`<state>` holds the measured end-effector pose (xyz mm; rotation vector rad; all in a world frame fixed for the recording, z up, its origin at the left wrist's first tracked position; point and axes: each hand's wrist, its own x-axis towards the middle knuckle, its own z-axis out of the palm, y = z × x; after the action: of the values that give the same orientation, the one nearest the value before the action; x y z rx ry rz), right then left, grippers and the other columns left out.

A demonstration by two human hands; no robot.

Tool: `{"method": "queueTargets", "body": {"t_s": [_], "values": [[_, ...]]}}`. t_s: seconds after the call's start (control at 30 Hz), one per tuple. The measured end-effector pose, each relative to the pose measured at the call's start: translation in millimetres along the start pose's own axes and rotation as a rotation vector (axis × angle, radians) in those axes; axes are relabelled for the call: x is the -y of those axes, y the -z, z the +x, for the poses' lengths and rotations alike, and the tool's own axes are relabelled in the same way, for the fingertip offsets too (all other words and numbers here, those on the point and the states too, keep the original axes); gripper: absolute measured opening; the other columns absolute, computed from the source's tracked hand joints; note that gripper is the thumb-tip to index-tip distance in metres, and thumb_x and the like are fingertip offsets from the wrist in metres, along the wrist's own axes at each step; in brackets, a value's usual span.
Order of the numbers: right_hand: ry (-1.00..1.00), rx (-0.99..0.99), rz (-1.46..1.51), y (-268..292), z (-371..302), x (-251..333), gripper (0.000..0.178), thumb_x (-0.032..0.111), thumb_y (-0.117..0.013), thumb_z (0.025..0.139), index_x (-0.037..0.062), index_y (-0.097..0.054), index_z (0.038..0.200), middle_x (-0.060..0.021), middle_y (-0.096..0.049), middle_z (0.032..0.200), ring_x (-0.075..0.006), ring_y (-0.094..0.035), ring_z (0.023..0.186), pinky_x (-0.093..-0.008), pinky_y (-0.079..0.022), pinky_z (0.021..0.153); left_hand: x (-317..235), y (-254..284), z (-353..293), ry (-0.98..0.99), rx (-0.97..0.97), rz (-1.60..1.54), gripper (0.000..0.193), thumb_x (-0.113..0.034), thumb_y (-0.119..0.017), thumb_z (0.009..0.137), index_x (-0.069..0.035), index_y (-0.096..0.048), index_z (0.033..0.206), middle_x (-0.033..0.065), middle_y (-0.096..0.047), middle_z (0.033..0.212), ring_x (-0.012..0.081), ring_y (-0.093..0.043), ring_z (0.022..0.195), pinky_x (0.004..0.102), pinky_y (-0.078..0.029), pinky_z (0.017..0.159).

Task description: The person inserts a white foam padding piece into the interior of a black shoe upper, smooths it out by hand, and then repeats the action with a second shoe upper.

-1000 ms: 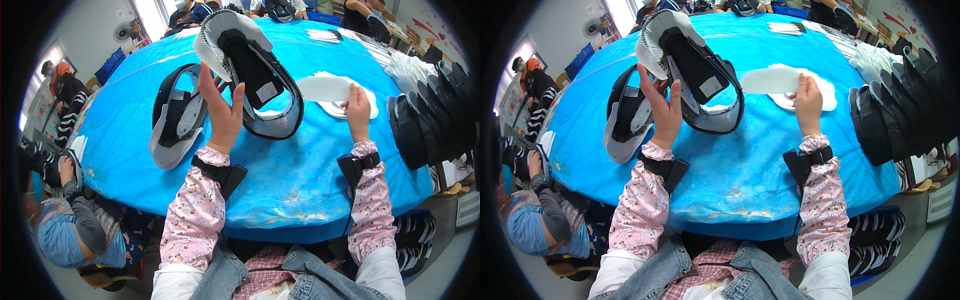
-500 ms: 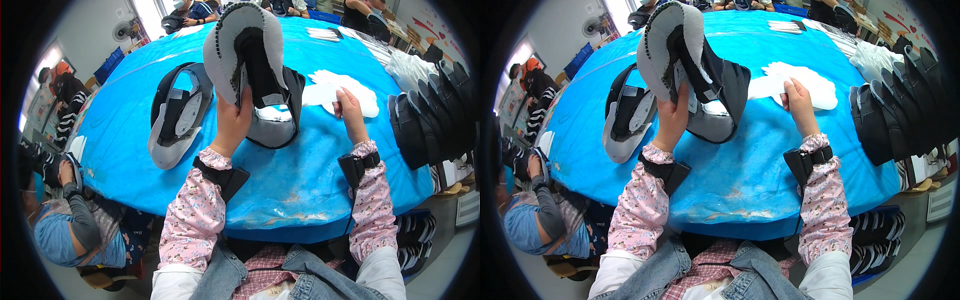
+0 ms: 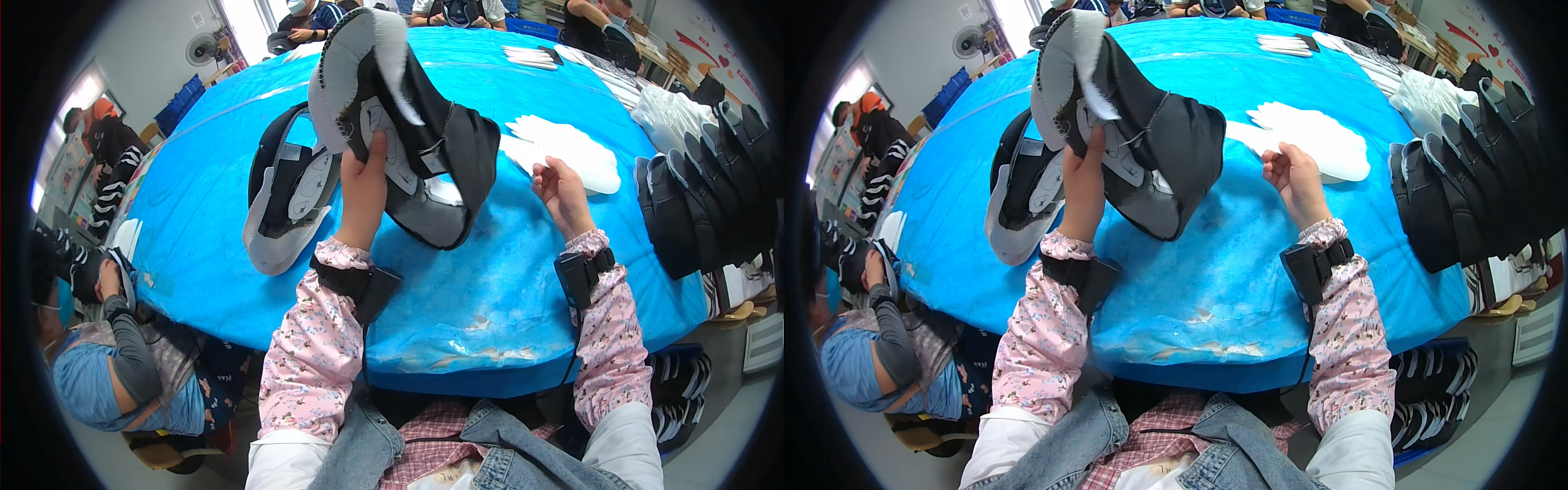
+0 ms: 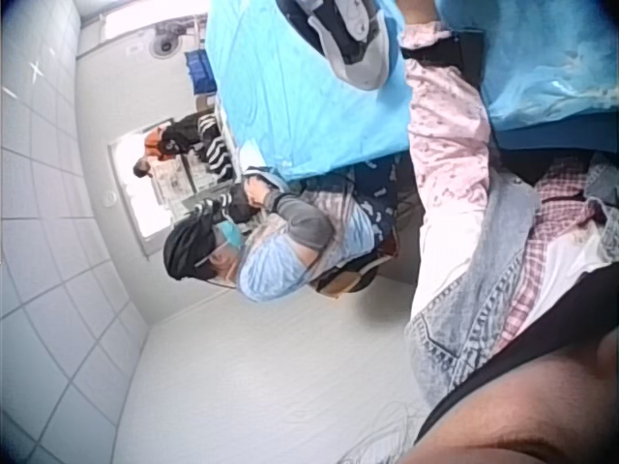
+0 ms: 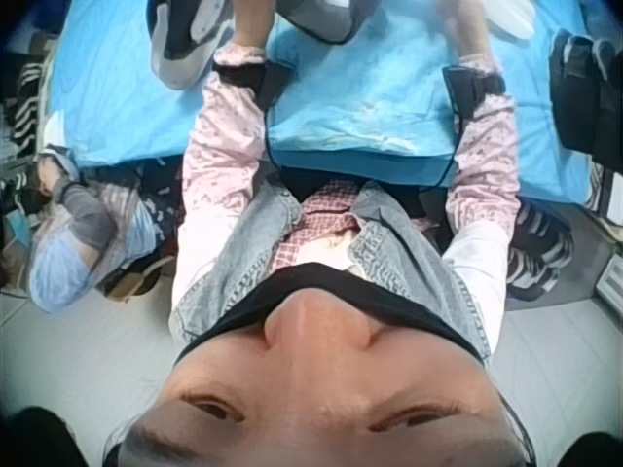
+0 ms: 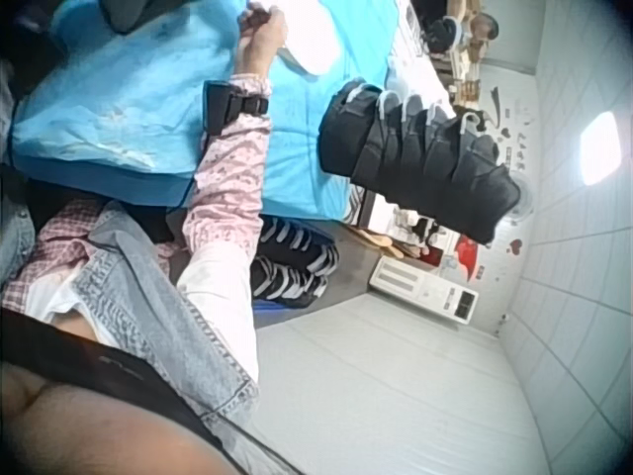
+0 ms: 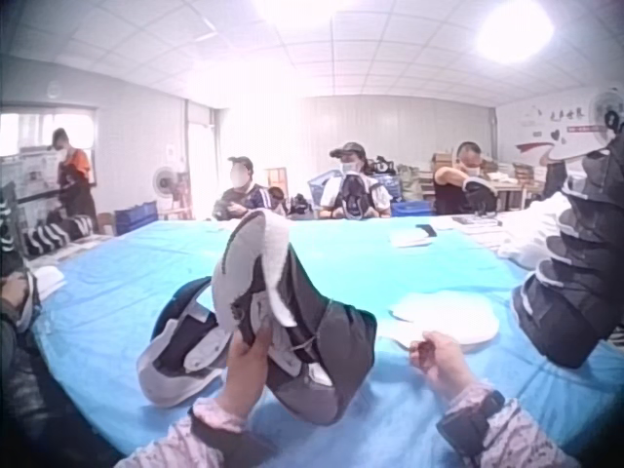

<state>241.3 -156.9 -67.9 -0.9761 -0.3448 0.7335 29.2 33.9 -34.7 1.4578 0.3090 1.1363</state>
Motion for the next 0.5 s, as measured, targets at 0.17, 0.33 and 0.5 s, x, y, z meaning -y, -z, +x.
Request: {"method": "queueTargets", "body": {"t_s": [0.17,0.33,0.5], "values": [[0.353,0.044,-0.476,-31,-19,12,0.04,0.014,-0.04,0.093,0.0096,-0.034,0.132,-0.0133,-0.064,0.084,-0.0085,-0.057,0.062,-0.0215,-0.048,0.056,2,3,1,0.079,0.032,-0.353,0.029,-0.02,-0.051,0.091,-0.004,-0.049,0.116,0.0036,-0.057,0.103,0.0117,-0.055,0.086,0.0265,-0.044,0.074],[0.462,0.292,-0.678,-34,-22,7,0.024,0.013,-0.042,0.091,0.0064,-0.055,0.11,-0.0101,-0.064,0.091,-0.0144,-0.061,0.08,-0.0265,-0.047,0.068,2,0,-15,0.165,0.201,-0.435,0.026,-0.013,-0.046,0.091,-0.004,-0.05,0.115,0.0074,-0.058,0.107,0.0182,-0.059,0.096,0.0286,-0.049,0.079],[0.597,0.398,-0.989,-50,-37,3,0.039,0.015,-0.058,0.08,0.0001,-0.051,0.115,-0.0128,-0.061,0.101,-0.0183,-0.058,0.087,-0.029,-0.045,0.077,0,0,-16,0.074,0.29,-0.269,0.026,-0.011,-0.045,0.09,-0.003,-0.05,0.115,0.0077,-0.058,0.107,0.0179,-0.059,0.095,0.0292,-0.049,0.078]]}}
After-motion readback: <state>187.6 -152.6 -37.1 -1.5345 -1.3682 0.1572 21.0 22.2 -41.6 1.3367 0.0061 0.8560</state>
